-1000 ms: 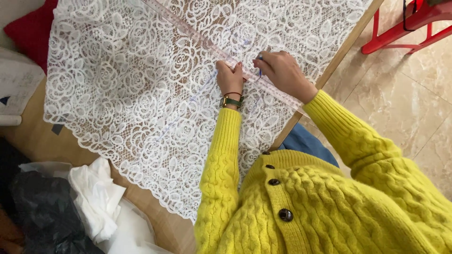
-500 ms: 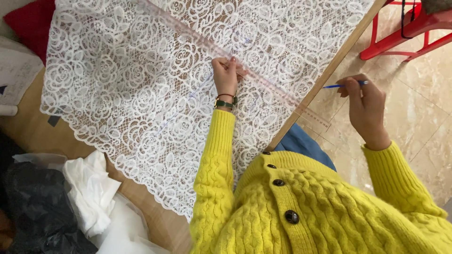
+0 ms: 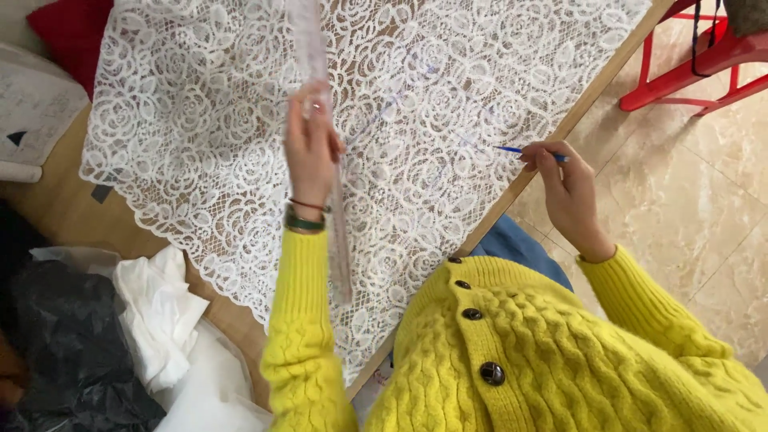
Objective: Measuring, marking, and cutting lace fabric on a work table in a sewing environment.
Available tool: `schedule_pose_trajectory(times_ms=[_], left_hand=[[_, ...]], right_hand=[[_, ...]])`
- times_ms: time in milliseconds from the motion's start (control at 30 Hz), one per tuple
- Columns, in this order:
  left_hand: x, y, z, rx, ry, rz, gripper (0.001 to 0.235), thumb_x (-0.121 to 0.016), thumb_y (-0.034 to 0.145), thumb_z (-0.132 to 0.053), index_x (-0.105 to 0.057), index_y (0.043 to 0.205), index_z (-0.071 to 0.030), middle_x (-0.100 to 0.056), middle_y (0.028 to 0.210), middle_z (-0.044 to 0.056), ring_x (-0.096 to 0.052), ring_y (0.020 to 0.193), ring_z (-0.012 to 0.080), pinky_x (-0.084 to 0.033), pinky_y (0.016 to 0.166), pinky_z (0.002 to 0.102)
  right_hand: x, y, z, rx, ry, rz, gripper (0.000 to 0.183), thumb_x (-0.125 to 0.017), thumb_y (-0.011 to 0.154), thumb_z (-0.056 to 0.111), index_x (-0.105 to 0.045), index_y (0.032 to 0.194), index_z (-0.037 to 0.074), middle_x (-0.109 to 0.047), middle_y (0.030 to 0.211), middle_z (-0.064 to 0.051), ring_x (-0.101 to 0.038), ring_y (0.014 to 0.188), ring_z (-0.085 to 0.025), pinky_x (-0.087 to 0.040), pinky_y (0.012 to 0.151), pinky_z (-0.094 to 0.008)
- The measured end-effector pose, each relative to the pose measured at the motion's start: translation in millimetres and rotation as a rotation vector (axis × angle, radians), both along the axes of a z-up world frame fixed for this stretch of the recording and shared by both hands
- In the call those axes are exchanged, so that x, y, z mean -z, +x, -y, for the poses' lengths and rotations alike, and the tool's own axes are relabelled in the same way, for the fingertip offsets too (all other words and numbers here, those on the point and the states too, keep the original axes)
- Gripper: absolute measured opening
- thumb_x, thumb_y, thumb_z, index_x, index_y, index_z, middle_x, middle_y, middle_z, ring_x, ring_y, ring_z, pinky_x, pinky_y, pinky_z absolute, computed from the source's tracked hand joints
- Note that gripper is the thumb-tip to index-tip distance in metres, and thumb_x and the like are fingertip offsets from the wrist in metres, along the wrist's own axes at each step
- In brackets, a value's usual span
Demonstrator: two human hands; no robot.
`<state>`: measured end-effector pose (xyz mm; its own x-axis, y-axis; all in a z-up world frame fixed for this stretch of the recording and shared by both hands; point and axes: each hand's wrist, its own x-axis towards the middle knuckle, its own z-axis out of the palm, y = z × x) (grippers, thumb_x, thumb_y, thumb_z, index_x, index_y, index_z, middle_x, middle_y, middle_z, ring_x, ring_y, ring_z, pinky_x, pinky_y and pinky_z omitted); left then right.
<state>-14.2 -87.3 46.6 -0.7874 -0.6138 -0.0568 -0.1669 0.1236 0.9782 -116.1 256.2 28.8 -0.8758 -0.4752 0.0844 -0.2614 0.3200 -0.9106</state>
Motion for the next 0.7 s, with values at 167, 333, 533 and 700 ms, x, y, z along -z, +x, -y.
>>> schedule_pose_trajectory(times_ms=[167, 333, 533, 700], left_hand=[[76.6, 20.6, -75.2, 0.267, -0.084, 0.258, 0.044, -0.044, 0.11, -0.04, -0.048, 0.145, -0.013, -0.062, 0.075, 0.005, -0.06, 0.061, 0.0136, -0.048, 0.057, 0.022], [104.5, 15.4, -102.6, 0.485, -0.383, 0.393, 0.047, -0.041, 0.112, -0.03, -0.036, 0.158, -0.018, -0.067, 0.081, 0.014, -0.061, 0.063, 0.0194, -0.045, 0.058, 0.027], [116.6, 11.6, -100.2, 0.486, -0.643, 0.368, 0.047, -0.051, 0.108, -0.025, -0.044, 0.154, -0.022, -0.071, 0.072, 0.01, -0.066, 0.064, 0.021, -0.05, 0.071, 0.035], [124.1, 12.4, -99.4, 0.439, -0.646, 0.356, 0.043, -0.052, 0.108, -0.029, -0.05, 0.151, -0.023, -0.069, 0.068, 0.008, -0.063, 0.061, 0.0179, -0.049, 0.072, 0.032]], right_hand=[[46.6, -10.2, 8.1, 0.019, -0.123, -0.019, 0.023, -0.041, 0.117, 0.009, -0.062, 0.115, -0.001, -0.065, 0.097, -0.015, -0.066, 0.092, -0.027, -0.05, 0.094, -0.043], [48.3, -19.1, 26.1, 0.064, -0.12, -0.029, 0.025, -0.039, 0.116, 0.007, -0.061, 0.119, -0.004, -0.062, 0.11, -0.022, -0.067, 0.097, -0.032, -0.051, 0.094, -0.048], [59.5, -26.4, 36.8, 0.021, -0.069, -0.066, 0.029, -0.04, 0.115, 0.009, -0.063, 0.13, 0.0, -0.059, 0.116, -0.02, -0.067, 0.105, -0.032, -0.052, 0.095, -0.046], [70.0, -30.4, 42.1, 0.001, -0.026, -0.14, 0.029, -0.042, 0.114, 0.008, -0.063, 0.132, 0.0, -0.063, 0.116, -0.021, -0.069, 0.105, -0.034, -0.053, 0.092, -0.048]])
